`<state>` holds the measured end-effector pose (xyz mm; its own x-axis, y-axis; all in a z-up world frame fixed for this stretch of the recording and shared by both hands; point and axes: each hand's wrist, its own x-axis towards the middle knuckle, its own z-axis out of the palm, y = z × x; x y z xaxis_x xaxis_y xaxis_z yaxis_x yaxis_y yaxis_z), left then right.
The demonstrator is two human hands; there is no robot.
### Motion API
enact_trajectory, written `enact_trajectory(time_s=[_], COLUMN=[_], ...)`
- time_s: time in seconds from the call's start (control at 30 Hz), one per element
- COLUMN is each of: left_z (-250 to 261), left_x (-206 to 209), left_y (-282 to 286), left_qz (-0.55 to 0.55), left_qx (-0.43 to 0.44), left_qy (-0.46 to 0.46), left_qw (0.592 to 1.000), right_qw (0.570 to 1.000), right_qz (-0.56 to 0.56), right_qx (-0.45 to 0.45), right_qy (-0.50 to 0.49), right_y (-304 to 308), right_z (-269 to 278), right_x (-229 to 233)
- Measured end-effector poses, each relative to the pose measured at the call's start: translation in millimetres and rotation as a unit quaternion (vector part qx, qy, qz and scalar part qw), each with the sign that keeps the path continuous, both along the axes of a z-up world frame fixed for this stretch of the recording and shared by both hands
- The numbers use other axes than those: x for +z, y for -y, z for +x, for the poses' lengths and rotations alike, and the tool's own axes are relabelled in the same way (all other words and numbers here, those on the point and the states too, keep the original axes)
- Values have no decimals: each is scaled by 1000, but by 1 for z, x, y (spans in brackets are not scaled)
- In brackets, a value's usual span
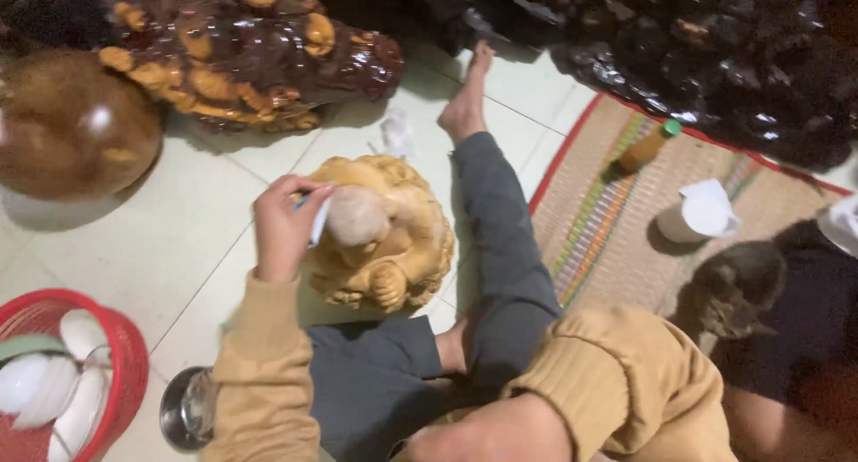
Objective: Hand-sanding a wooden sculpture to achieve a smooth finish.
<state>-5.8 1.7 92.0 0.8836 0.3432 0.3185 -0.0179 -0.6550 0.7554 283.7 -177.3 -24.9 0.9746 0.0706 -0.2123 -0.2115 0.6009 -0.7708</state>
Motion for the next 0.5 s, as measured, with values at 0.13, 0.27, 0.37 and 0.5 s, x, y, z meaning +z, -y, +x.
enact_trajectory(time_s=[0.13, 0.27, 0.37, 0.5], left_z=[39, 41, 15, -29], left_x=[-8, -1, -10, -21], left_y=[3, 8, 11, 30], left_qz=[47, 21, 42, 74], left_qx=[-15, -10, 34, 51], left_qy=[-99, -138, -33, 61], left_qw=[994, 990, 998, 994], right_qw=[1000, 977, 999, 1000], right_qz=[-2, -175, 38, -10], right_qx=[7, 24, -2, -9], right_qy=[30, 115, 0, -5], right_y=[3, 7, -1, -7], right_z=[-6, 9, -11, -25], right_x=[1, -20, 14, 28])
